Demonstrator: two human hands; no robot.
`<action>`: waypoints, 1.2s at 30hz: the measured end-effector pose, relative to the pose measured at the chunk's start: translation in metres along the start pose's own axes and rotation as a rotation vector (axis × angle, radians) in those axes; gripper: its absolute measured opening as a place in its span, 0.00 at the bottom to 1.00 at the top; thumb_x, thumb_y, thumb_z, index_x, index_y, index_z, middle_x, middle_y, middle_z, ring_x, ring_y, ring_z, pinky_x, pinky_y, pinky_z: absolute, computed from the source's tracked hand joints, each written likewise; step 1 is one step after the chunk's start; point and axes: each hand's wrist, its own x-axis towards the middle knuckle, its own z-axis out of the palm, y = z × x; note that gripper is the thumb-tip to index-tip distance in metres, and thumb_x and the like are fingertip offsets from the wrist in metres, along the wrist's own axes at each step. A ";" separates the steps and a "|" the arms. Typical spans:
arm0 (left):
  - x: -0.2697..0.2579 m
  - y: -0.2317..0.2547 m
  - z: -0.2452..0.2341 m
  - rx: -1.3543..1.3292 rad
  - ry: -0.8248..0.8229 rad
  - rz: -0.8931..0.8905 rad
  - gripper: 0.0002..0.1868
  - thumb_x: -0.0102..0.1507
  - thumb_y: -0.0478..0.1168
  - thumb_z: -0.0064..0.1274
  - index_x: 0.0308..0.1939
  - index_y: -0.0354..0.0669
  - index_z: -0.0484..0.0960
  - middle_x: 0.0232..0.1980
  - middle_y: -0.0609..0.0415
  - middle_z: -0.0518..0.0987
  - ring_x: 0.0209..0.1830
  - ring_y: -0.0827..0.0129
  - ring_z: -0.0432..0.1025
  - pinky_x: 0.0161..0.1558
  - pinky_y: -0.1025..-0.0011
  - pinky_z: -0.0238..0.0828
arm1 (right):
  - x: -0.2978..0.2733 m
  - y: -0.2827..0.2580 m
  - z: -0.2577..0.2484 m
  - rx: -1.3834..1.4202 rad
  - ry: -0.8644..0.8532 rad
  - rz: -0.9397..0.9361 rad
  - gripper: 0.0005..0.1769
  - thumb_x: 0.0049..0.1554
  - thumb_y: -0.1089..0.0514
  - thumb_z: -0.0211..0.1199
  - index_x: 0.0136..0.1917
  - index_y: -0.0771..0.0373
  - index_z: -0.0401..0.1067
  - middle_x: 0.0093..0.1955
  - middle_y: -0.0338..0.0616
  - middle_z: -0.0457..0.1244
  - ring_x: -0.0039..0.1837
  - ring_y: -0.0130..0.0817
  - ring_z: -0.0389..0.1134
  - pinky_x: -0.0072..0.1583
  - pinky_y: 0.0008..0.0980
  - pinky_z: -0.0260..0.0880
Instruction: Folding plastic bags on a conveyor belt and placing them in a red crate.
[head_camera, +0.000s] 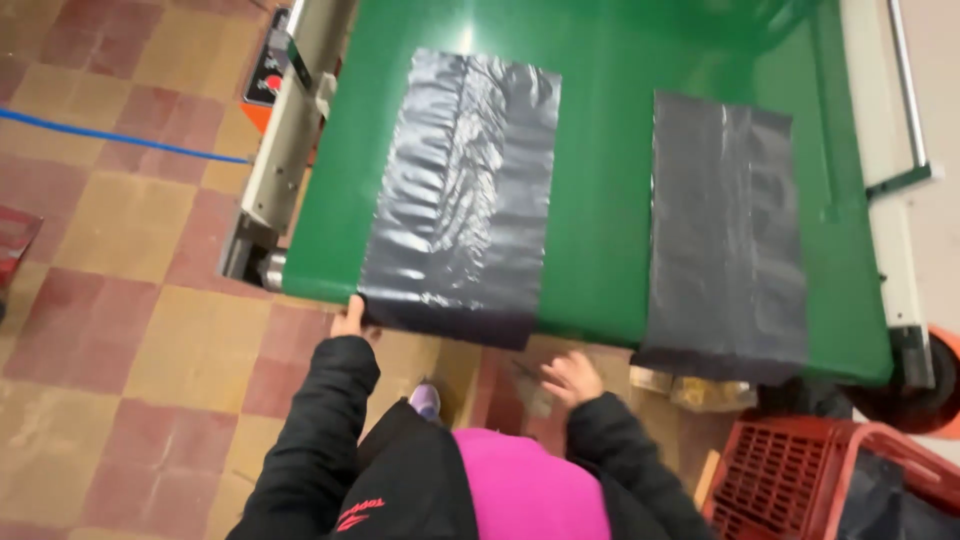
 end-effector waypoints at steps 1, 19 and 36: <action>0.008 -0.004 -0.003 0.033 0.049 -0.123 0.34 0.61 0.60 0.57 0.65 0.48 0.68 0.52 0.54 0.76 0.43 0.62 0.72 0.38 0.60 0.72 | 0.051 0.040 -0.002 0.319 -0.322 -0.135 0.20 0.67 0.59 0.58 0.70 0.57 0.58 0.64 0.48 0.63 0.63 0.49 0.68 0.59 0.51 0.74; -0.108 0.212 0.132 0.640 -0.820 0.759 0.00 0.64 0.32 0.48 0.38 0.39 0.73 0.57 0.49 0.83 0.62 0.54 0.74 0.64 0.60 0.67 | -0.120 -0.245 0.118 -0.534 -0.066 -0.954 0.22 0.60 0.53 0.63 0.61 0.71 0.72 0.74 0.56 0.58 0.77 0.45 0.58 0.74 0.38 0.56; 0.140 0.139 0.261 1.142 -0.302 0.823 0.18 0.60 0.43 0.61 0.53 0.42 0.79 0.51 0.47 0.77 0.52 0.52 0.74 0.54 0.62 0.72 | 0.208 -0.398 0.128 -0.950 0.266 -0.889 0.15 0.53 0.53 0.71 0.52 0.59 0.77 0.54 0.43 0.67 0.53 0.40 0.67 0.56 0.36 0.68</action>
